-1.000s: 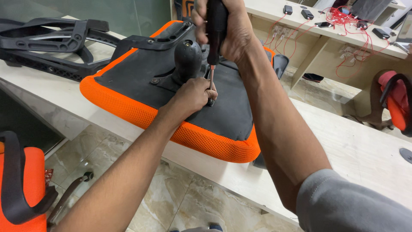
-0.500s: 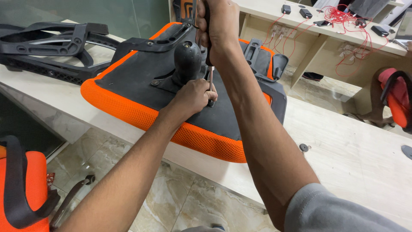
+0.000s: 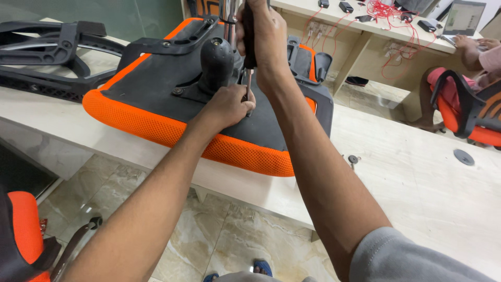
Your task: The person attaches the armrests to an orange and black office chair seat using a screwdriver. They align the armrests, insert screws and washers, and tighten them to secure the parts to the seat base.
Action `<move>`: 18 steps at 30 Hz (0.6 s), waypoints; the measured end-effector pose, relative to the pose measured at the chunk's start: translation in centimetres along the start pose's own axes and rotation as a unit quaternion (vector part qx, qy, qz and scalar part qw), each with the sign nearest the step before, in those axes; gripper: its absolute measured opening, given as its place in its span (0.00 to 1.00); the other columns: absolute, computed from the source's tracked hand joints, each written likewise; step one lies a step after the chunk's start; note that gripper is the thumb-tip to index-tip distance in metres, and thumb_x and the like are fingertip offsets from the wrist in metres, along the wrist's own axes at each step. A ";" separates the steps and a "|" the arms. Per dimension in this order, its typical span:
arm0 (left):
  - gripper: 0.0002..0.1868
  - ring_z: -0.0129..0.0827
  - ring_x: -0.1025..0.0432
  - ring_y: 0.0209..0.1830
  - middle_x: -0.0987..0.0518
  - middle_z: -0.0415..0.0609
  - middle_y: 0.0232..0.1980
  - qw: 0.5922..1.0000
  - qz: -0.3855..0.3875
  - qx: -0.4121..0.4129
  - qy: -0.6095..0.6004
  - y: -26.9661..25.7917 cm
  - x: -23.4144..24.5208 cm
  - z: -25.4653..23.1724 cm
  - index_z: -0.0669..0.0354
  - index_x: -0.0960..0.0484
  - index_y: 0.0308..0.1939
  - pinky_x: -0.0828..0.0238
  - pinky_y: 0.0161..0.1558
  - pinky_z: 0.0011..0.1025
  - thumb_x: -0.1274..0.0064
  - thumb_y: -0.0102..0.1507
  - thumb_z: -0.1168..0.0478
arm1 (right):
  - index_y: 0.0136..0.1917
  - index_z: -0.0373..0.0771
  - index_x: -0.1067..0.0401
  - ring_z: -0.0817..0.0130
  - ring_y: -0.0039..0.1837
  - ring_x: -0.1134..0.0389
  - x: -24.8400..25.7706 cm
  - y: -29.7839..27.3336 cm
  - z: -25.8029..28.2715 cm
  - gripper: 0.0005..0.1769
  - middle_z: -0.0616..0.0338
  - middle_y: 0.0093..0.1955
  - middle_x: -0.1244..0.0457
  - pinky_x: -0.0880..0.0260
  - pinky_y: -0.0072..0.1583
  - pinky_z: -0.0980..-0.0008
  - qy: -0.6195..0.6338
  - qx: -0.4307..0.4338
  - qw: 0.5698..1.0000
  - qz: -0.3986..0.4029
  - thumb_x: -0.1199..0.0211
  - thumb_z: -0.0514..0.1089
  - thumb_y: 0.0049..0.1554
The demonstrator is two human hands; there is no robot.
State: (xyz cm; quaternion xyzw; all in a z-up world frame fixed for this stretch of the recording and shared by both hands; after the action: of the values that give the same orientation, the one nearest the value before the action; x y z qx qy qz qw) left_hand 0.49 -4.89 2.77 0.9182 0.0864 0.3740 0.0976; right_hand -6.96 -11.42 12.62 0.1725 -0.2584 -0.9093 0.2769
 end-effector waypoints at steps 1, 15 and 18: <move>0.08 0.43 0.19 0.42 0.15 0.53 0.37 1.000 -0.002 -0.006 0.001 -0.1 -0.1 0.2 0.62 0.18 0.36 0.26 0.50 0.41 0.46 0.63 0.60 | 0.39 0.38 0.31 0.75 0.30 0.41 -0.1 -0.8 -0.3 0.26 0.63 0.29 0.40 0.42 0.35 0.73 -0.021 0.005 1.000 0.003 0.45 0.62 0.64; 0.13 0.49 0.18 0.43 0.15 0.59 0.41 0.996 -0.022 -0.023 0.077 -0.5 -6.0 -4.3 0.63 0.17 0.40 0.23 0.47 0.42 0.45 0.64 0.55 | 0.49 0.35 0.28 0.76 0.39 0.36 1.5 -6.0 2.8 0.12 0.64 0.36 0.36 0.33 0.45 0.70 -0.316 0.145 0.936 0.057 0.37 0.47 0.62; 0.15 0.51 0.20 0.43 0.16 0.60 0.44 0.989 0.080 0.024 0.122 -1.7 -8.5 -6.3 0.57 0.17 0.46 0.26 0.47 0.45 0.50 0.66 0.51 | 0.49 0.33 0.29 0.70 0.39 0.38 3.9 -8.9 3.5 0.13 0.57 0.36 0.39 0.34 0.46 0.67 -0.380 0.140 0.910 0.090 0.35 0.45 0.58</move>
State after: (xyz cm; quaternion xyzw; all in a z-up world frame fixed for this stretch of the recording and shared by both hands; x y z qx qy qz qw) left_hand -10.08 -4.50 1.11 0.8719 0.0329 0.4874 0.0336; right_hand -15.32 -6.07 9.77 -0.1733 -0.4829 -0.8320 0.2111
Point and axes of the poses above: each hand's wrist, its own y-axis towards the middle knuckle, its own x-axis out of the back of the hand, z = x × y, the point moved 6 cm from there along y, towards the middle knuckle
